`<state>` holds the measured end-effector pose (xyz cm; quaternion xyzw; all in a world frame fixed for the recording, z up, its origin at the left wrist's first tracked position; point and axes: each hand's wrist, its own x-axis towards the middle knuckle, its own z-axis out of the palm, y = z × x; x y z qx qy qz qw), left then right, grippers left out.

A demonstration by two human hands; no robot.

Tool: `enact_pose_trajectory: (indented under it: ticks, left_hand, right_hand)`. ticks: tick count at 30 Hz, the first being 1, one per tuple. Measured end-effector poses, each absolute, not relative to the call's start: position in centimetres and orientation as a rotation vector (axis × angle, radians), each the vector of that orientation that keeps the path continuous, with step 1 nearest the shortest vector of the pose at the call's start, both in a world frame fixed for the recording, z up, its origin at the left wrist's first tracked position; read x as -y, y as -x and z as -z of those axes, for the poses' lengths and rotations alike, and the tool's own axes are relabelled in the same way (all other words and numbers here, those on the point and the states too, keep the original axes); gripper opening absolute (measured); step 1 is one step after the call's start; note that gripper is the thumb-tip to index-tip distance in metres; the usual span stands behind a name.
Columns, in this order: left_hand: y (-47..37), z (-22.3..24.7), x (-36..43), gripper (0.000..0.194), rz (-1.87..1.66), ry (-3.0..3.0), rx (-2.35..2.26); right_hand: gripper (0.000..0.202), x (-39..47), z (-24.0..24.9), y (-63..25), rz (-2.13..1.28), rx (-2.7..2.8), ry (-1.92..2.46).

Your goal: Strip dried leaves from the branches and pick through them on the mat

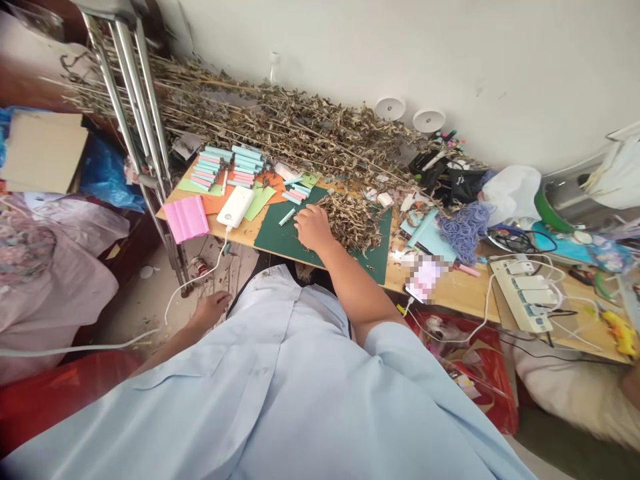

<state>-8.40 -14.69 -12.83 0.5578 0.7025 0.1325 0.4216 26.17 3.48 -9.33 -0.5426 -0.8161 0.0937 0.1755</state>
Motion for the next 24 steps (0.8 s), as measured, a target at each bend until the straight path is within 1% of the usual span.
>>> enact_pose_trajectory:
  ticks: [1,4,7,11,14,15,18,20,24]
  left_hand:
    - [8.4,13.9,14.3,0.012,-0.317,-1.449,-1.750]
    - [7.2,16.2,12.5,0.025,-0.439,-1.700,-1.614]
    - [4.8,17.1,10.5,0.034,-0.484,-1.839,-1.516]
    - [1.7,17.2,7.9,0.044,-0.379,-1.964,-1.513]
    - [0.3,17.5,6.3,0.051,-0.203,-2.055,-1.428]
    - [0.0,17.7,5.8,0.049,-0.136,-2.072,-1.391]
    - [-0.3,18.4,4.9,0.033,-0.026,-2.063,-1.368]
    - [-0.3,19.0,4.4,0.029,-0.057,-2.004,-1.427]
    - [0.5,19.4,3.8,0.028,-0.228,-1.854,-1.538]
  right_hand:
    - [0.030,-3.7,9.5,-26.1,-0.267,2.282,1.558]
    - [0.033,-3.9,9.4,-26.6,-0.230,2.133,1.574]
    - [0.034,-3.1,8.4,-27.3,-0.161,1.981,1.500]
    - [0.034,0.1,6.4,-28.0,-0.085,1.802,1.392]
    - [0.035,4.3,5.2,-28.5,-0.126,1.780,1.393]
    - [0.035,5.8,5.0,-28.7,-0.175,1.793,1.425]
    - [0.034,9.4,5.1,-29.4,-0.289,1.756,1.488]
    - [0.033,10.7,5.6,-29.8,-0.361,1.692,1.510]
    - [0.032,11.2,6.5,-29.8,-0.514,1.485,1.507]
